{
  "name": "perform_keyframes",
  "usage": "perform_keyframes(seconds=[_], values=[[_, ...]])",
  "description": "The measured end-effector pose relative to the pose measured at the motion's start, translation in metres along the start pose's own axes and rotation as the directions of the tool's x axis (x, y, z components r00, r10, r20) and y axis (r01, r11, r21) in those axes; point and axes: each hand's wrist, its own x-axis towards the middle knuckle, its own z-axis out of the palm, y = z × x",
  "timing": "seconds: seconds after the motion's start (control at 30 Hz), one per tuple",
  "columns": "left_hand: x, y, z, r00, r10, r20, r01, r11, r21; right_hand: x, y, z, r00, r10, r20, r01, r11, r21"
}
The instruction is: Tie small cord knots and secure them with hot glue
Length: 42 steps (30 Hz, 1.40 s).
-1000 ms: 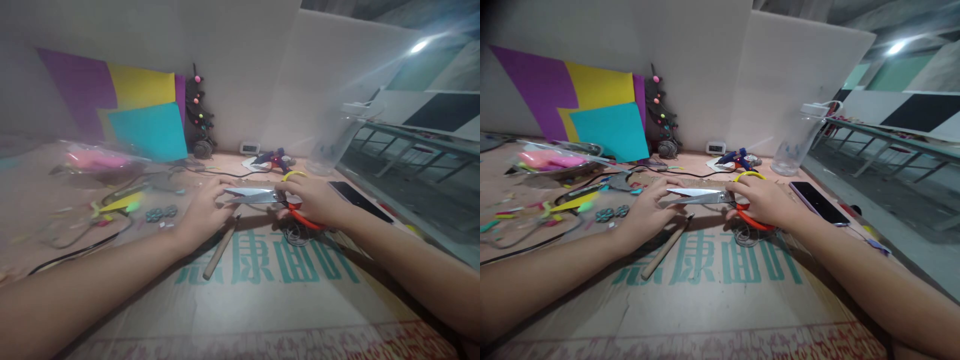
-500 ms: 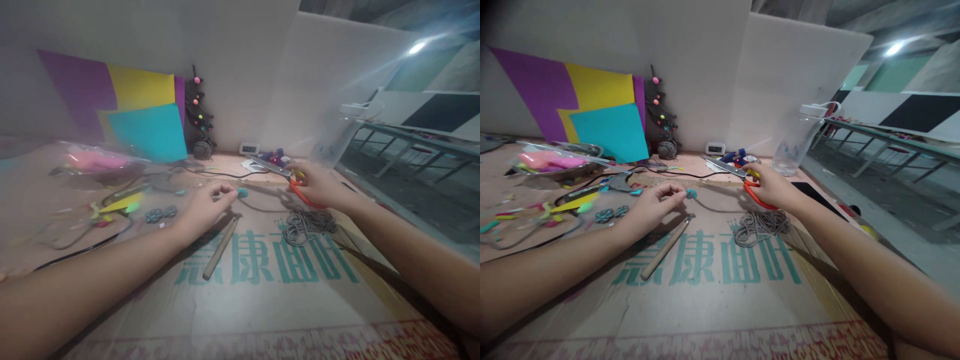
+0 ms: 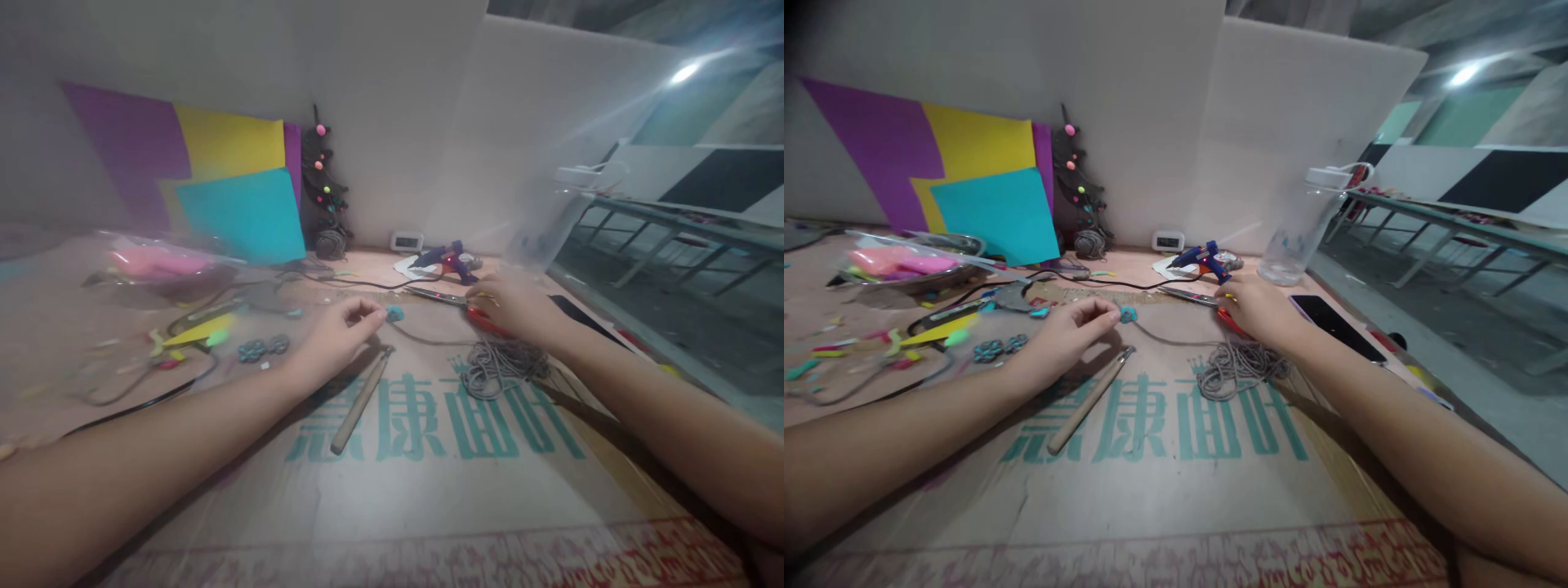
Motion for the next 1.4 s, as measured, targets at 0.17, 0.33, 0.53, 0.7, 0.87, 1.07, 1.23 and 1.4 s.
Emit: perform_keyframes(seconds=[0.17,0.33,0.53,0.7,0.87,1.07,1.23,1.4], values=[[-0.003,0.002,0.000,0.998,-0.027,0.054,0.028,1.000,-0.009,-0.006,-0.079,-0.010,0.989,0.146,-0.023,-0.121,0.889,0.442],[-0.006,0.006,-0.001,0.993,-0.012,0.115,0.015,1.000,-0.025,-0.008,-0.108,0.003,0.990,0.135,0.048,-0.128,0.684,0.718],[-0.007,0.010,0.002,0.990,-0.007,0.139,-0.002,0.998,0.061,-0.010,-0.112,0.011,0.977,0.151,0.147,-0.208,0.570,0.795],[-0.008,0.008,0.005,0.983,-0.024,0.182,0.009,0.997,0.081,-0.012,-0.110,0.015,0.961,0.160,0.224,-0.273,0.442,0.855],[-0.009,0.007,0.006,0.978,-0.028,0.208,0.019,0.999,0.046,-0.013,-0.107,0.019,0.950,0.183,0.252,-0.304,0.374,0.876],[-0.008,0.007,0.005,0.980,0.003,0.199,-0.027,0.993,0.118,-0.013,-0.110,0.014,0.948,0.145,0.282,-0.317,0.401,0.859],[-0.009,0.005,0.005,0.978,-0.014,0.207,-0.006,0.996,0.093,-0.014,-0.111,0.014,0.954,0.134,0.267,-0.299,0.389,0.872],[-0.009,0.001,0.005,0.971,0.008,0.237,-0.039,0.991,0.126,-0.013,-0.112,0.013,0.954,0.158,0.256,-0.300,0.444,0.844]])
